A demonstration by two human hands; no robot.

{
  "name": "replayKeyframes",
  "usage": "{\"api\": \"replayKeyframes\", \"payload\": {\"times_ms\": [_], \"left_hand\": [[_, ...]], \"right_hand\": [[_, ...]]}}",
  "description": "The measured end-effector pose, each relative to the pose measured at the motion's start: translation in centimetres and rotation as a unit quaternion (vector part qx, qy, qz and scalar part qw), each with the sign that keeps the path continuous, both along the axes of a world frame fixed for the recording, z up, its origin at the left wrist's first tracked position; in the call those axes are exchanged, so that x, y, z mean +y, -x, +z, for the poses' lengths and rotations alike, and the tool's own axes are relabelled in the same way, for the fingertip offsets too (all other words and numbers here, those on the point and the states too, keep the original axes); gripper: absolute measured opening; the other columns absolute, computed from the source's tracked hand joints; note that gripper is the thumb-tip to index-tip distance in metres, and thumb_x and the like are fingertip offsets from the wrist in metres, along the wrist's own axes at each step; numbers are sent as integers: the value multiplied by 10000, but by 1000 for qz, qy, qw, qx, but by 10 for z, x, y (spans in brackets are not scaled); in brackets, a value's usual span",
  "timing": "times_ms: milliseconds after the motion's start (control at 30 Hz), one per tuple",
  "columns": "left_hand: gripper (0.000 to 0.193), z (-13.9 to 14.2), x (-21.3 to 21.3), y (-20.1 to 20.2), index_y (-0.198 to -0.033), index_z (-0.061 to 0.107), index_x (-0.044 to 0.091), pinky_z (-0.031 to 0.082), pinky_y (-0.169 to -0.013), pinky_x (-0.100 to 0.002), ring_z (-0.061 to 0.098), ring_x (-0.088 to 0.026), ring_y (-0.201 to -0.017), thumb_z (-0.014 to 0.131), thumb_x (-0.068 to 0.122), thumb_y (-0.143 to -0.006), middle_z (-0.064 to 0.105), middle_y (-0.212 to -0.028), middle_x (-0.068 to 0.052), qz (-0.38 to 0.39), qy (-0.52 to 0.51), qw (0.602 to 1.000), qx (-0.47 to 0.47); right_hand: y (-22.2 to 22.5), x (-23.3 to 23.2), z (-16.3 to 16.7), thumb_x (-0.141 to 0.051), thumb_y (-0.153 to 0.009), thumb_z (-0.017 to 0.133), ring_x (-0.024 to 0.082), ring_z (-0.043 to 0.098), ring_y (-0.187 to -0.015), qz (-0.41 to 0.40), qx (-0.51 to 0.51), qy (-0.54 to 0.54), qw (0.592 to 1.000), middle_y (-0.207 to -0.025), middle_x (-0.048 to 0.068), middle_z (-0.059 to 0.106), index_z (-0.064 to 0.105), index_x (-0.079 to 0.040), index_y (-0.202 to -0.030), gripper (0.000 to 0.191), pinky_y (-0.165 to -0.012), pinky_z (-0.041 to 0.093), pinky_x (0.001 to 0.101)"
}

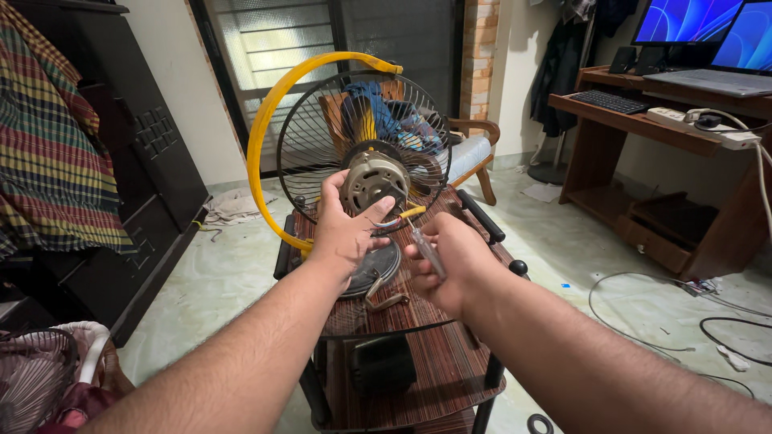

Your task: The person unscrews the rear housing of a yellow table fan with a screwdriver, removes the motor cover, and manipulates the motor and wiring by hand while the fan sits on a small table.

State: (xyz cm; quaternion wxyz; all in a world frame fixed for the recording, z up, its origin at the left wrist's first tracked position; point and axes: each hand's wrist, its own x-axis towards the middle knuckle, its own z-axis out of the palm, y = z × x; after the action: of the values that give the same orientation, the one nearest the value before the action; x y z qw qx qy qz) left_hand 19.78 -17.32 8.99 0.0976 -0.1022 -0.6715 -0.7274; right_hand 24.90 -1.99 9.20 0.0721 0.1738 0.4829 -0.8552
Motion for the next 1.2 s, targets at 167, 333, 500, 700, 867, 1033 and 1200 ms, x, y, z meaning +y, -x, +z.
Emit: {"api": "replayKeyframes", "payload": {"times_ms": [167, 333, 500, 700, 867, 1033, 1200], "left_hand": [[732, 0, 0, 2, -1382, 400, 212, 669, -645, -341, 664, -211, -1064, 822, 220, -784, 465, -1361, -62, -6, -6, 1000, -5], [752, 1, 2, 3, -1384, 388, 219, 646, -613, -338, 701, -243, -1024, 818, 223, -766, 470, -1352, -60, -11, -15, 1000, -22], [744, 0, 3, 3, -1384, 403, 219, 670, -638, -346, 665, -220, -1079, 827, 215, -772, 429, -1369, -51, -1, -9, 1000, -7], [734, 0, 3, 4, -1383, 409, 220, 677, -654, -346, 652, -217, -1110, 823, 211, -776, 402, -1384, -44, -1, -6, 1000, -7], [730, -1, 3, 4, -1379, 406, 219, 677, -656, -350, 652, -223, -1106, 820, 210, -778, 407, -1383, -48, 1, -7, 1000, -7], [726, -1, 3, 4, -1376, 406, 223, 669, -657, -347, 649, -214, -1101, 820, 211, -780, 435, -1378, -52, -7, -16, 1000, -6], [724, 1, 3, 4, -1373, 405, 232, 660, -659, -354, 658, -213, -1081, 820, 205, -780, 421, -1379, -37, 0, -8, 1000, -19]], "right_hand": [[1, -6, 0, -189, -924, 543, 126, 448, -582, -22, 27, -52, 998, -794, 68, 565, 535, -53, -981, 147, -448, 337, 276], [-6, -12, 6, -131, -881, 628, 127, 505, -605, -34, 64, -165, 984, -801, 35, 561, 520, -156, -1027, 183, -478, 402, 280], [-9, -15, 3, -118, -856, 670, 126, 496, -569, -58, 125, -259, 956, -787, 9, 553, 534, -145, -1019, 214, -448, 376, 297], [-4, -10, 2, -129, -877, 643, 130, 491, -565, -59, 72, -156, 983, -772, 39, 554, 519, -134, -1011, 182, -443, 338, 274], [1, -4, 6, -158, -910, 632, 86, 498, -593, -14, 26, 5, 1000, -786, 28, 569, 569, -92, -987, 119, -442, 358, 221], [1, -1, 9, -162, -922, 621, 82, 501, -600, -4, 16, 17, 1000, -815, 32, 595, 585, -94, -975, 93, -446, 358, 215], [-1, -1, 4, -153, -890, 659, 124, 443, -576, -28, 66, -157, 985, -795, 26, 575, 576, -119, -982, 128, -439, 322, 271]]}}
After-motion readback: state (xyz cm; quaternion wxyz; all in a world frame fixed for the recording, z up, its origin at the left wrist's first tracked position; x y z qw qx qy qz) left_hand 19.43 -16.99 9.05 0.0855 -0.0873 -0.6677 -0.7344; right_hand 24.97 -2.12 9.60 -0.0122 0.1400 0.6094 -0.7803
